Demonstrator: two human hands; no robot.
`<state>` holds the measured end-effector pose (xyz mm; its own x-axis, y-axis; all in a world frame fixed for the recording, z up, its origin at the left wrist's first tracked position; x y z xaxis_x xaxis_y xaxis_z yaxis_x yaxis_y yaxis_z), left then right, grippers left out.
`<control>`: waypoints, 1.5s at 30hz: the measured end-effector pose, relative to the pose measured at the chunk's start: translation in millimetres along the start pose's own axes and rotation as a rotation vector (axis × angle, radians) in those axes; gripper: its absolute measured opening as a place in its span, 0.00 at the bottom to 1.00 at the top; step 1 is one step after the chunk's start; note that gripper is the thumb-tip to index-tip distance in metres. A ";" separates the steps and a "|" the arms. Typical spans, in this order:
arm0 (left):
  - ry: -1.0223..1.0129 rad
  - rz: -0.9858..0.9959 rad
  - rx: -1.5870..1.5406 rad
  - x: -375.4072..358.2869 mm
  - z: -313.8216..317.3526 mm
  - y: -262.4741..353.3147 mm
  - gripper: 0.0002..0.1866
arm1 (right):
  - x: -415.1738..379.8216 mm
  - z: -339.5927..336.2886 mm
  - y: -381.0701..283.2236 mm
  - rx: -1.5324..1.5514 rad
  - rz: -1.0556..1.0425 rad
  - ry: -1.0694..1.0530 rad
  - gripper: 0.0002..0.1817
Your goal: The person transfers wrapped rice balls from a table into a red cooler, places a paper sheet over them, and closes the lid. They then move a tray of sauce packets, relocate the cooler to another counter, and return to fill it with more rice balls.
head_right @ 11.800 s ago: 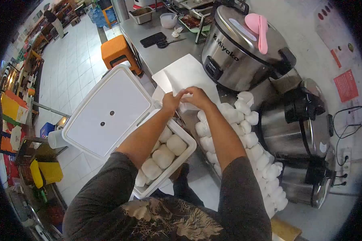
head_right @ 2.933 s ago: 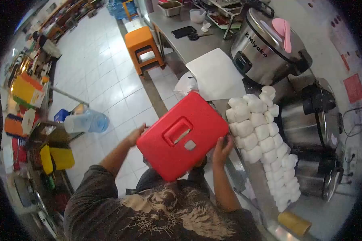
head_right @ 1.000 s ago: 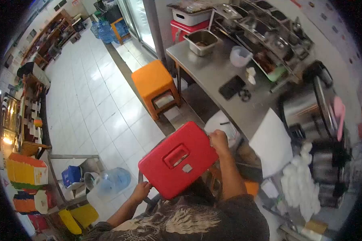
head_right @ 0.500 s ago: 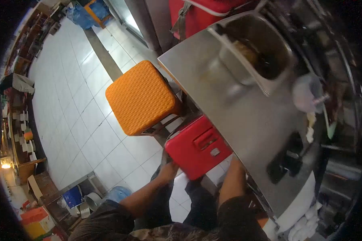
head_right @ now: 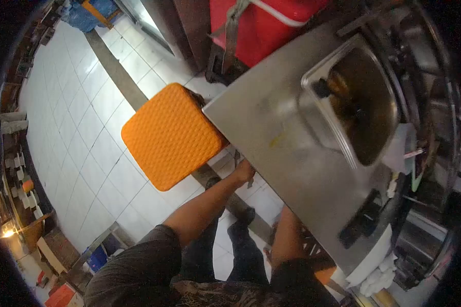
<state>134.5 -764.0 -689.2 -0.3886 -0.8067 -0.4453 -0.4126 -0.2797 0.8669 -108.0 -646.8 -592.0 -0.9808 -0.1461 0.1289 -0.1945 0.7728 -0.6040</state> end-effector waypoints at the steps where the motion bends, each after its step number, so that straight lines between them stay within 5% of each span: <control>1: 0.001 0.052 -0.052 7.9 3.8 -0.1 0.21 | -24.2 -9.7 -3.1 -0.073 -0.070 0.001 0.27; 4: -0.132 0.011 0.491 -36.6 -75.6 101.9 0.25 | -109.8 -25.2 8.6 -0.288 -0.175 -0.279 0.29; 6: 0.005 0.333 0.460 -65.8 -103.3 118.0 0.25 | -183.2 -14.9 71.9 -0.406 -0.249 -0.689 0.32; 8: 0.053 0.429 0.335 -116.0 -140.9 132.0 0.21 | -231.1 -71.4 1.4 -0.283 -0.450 -1.009 0.28; 10: -0.090 0.164 0.323 -174.0 -177.6 106.5 0.21 | -267.4 -109.4 -49.2 -0.258 -0.629 -1.439 0.28; 11: -0.074 0.094 0.290 -207.8 -197.2 87.4 0.21 | -276.5 -137.4 -74.8 -0.184 -0.983 -1.325 0.27; 12: -0.155 -0.053 0.336 -252.2 -230.6 114.6 0.22 | -280.8 -146.3 -94.0 -0.184 -1.013 -1.410 0.27; 15: -0.035 -0.162 0.377 -366.7 -280.2 -4.5 0.24 | -283.7 -145.8 -128.5 -0.242 -1.041 -1.623 0.25; 16: -0.009 -0.268 0.391 -411.2 -305.0 -15.9 0.24 | -279.0 -138.0 -145.3 -0.325 -1.038 -1.570 0.22; 17: -0.099 -0.079 0.668 -441.0 -314.4 -99.4 0.23 | -275.1 -126.3 -167.0 -0.333 -1.045 -1.486 0.21; 20: -0.422 -0.254 1.149 -547.7 -369.7 -130.9 0.14 | -251.6 -130.7 -274.6 -0.040 -1.112 -1.255 0.18; 22: -0.386 -0.447 1.061 -594.9 -387.4 -136.6 0.15 | -243.8 -140.0 -335.2 0.100 -0.813 -1.263 0.16; 24: -0.201 -0.664 0.831 -618.0 -394.2 -125.4 0.15 | -239.7 -124.7 -368.7 0.243 -0.762 -1.252 0.15; 28: 0.201 -0.804 0.292 -578.8 -390.9 -98.7 0.16 | -231.1 -149.8 -444.5 0.524 -0.758 -1.148 0.15; 32: 0.479 -0.702 -0.319 -459.9 -409.7 -53.1 0.18 | -204.6 -167.2 -464.4 0.622 -0.729 -1.087 0.14; 35: 0.479 -0.552 -0.482 -332.4 -449.1 5.2 0.19 | -153.8 -229.9 -477.4 0.663 -1.014 -0.663 0.14; 37: 0.393 -0.478 -0.259 -237.1 -477.8 60.4 0.19 | -106.3 -267.1 -471.6 0.544 -1.045 -0.256 0.13; 39: 0.252 -0.253 -0.028 -161.8 -496.0 156.2 0.17 | -62.2 -295.8 -462.4 0.524 -0.606 0.014 0.14; 41: 0.158 -0.115 0.037 -87.6 -499.6 237.1 0.18 | -16.0 -267.0 -403.1 0.235 -0.545 0.202 0.14; 44: -0.027 -0.008 0.000 -17.3 -471.8 383.1 0.19 | -4.4 -225.7 -345.1 0.600 0.495 -0.665 0.15; 45: -0.049 0.032 -0.012 6.7 -461.9 413.6 0.21 | -8.6 -219.9 -342.2 0.701 0.546 -0.683 0.16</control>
<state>341.8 -1125.6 -230.1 -0.4415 -0.7887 -0.4278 -0.3897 -0.2610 0.8832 -30.6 -774.2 -213.5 -0.6948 -0.3685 -0.6177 0.5121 0.3496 -0.7846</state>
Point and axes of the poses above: each hand's wrist, its own x-axis towards the middle knuckle, its own z-axis out of the palm, y = z × x, the point moved 4 cm from there along x, towards the middle knuckle, and after that the axes turned 8 degrees about y, right-handed, at the moved point
